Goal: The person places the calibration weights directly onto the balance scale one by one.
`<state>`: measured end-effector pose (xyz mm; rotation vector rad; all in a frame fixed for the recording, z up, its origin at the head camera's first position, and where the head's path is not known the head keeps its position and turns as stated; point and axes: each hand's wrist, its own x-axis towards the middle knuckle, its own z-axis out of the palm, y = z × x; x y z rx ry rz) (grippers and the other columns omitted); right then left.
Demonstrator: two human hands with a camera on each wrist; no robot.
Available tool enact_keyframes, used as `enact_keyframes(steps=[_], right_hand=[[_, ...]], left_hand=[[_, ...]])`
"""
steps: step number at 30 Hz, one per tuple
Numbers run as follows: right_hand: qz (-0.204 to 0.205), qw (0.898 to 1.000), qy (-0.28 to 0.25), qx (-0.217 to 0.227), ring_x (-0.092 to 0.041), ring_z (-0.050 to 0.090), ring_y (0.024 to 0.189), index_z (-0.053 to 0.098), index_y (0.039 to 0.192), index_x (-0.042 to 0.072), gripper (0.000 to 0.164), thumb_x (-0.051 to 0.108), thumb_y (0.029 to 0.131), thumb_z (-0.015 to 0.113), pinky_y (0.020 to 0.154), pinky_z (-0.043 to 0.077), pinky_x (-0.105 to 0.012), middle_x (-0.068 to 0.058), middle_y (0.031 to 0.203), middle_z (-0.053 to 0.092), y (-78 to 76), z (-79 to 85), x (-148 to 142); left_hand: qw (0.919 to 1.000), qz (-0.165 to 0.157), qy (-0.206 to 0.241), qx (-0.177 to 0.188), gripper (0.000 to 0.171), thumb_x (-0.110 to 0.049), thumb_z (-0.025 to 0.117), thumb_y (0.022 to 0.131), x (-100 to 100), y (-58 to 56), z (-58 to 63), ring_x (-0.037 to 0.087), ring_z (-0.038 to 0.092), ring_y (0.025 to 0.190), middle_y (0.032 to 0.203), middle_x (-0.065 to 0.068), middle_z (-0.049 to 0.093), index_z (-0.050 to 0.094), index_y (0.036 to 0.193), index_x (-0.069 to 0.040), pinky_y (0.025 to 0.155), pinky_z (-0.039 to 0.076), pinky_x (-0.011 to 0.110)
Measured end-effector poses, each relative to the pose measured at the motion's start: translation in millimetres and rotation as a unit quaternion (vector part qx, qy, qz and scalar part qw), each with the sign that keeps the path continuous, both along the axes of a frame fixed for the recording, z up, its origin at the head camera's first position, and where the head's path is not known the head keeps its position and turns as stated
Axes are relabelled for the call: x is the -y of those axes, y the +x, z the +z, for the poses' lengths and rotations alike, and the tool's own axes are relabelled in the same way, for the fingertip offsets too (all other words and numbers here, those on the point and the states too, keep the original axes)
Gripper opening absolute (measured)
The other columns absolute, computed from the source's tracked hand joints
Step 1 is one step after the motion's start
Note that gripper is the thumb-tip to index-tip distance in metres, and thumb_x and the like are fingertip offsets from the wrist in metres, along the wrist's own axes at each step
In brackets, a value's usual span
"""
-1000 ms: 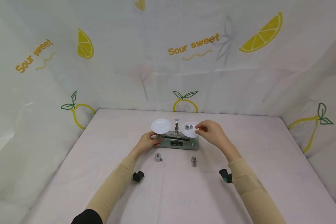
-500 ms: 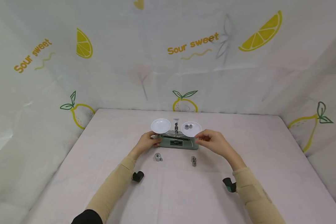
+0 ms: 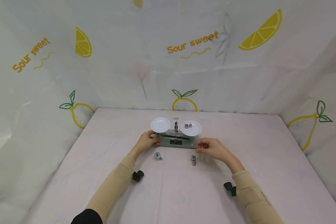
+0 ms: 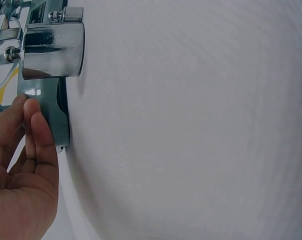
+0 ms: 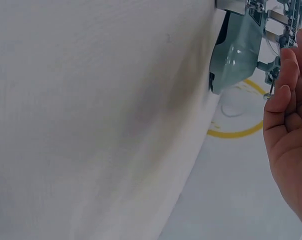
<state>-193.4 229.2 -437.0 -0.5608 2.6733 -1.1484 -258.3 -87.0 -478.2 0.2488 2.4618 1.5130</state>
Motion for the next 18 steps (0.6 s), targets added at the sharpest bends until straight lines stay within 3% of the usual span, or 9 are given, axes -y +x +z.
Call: enact_keyframes(steps=[8, 18], right_hand=[[0.044, 0.998, 0.009, 0.037, -0.003, 0.051, 0.073, 0.066, 0.107, 0.002, 0.025, 0.011, 0.084, 0.067, 0.063, 0.045, -0.020, -0.004, 0.086, 0.064, -4.2, -11.0, 0], [0.079, 0.995, 0.034, 0.052, -0.005, 0.054, 0.079, 0.064, 0.111, 0.003, 0.030, 0.007, 0.081, 0.067, 0.068, 0.047, -0.021, -0.006, 0.094, 0.065, -4.9, -17.9, 3]], left_hand=[[1.0000, 0.000, 0.004, 0.000, 0.037, -0.019, 0.066, 0.087, 0, -0.2, 0.6, 0.005, 0.060, 0.061, 0.078, 0.008, 0.070, 0.059, 0.121, -0.008, 0.066, 0.051, 0.020], [1.0000, -0.002, 0.003, 0.001, 0.038, -0.020, 0.066, 0.086, 0, -0.5, -0.5, 0.005, 0.061, 0.062, 0.079, 0.009, 0.070, 0.059, 0.121, -0.008, 0.066, 0.051, 0.020]])
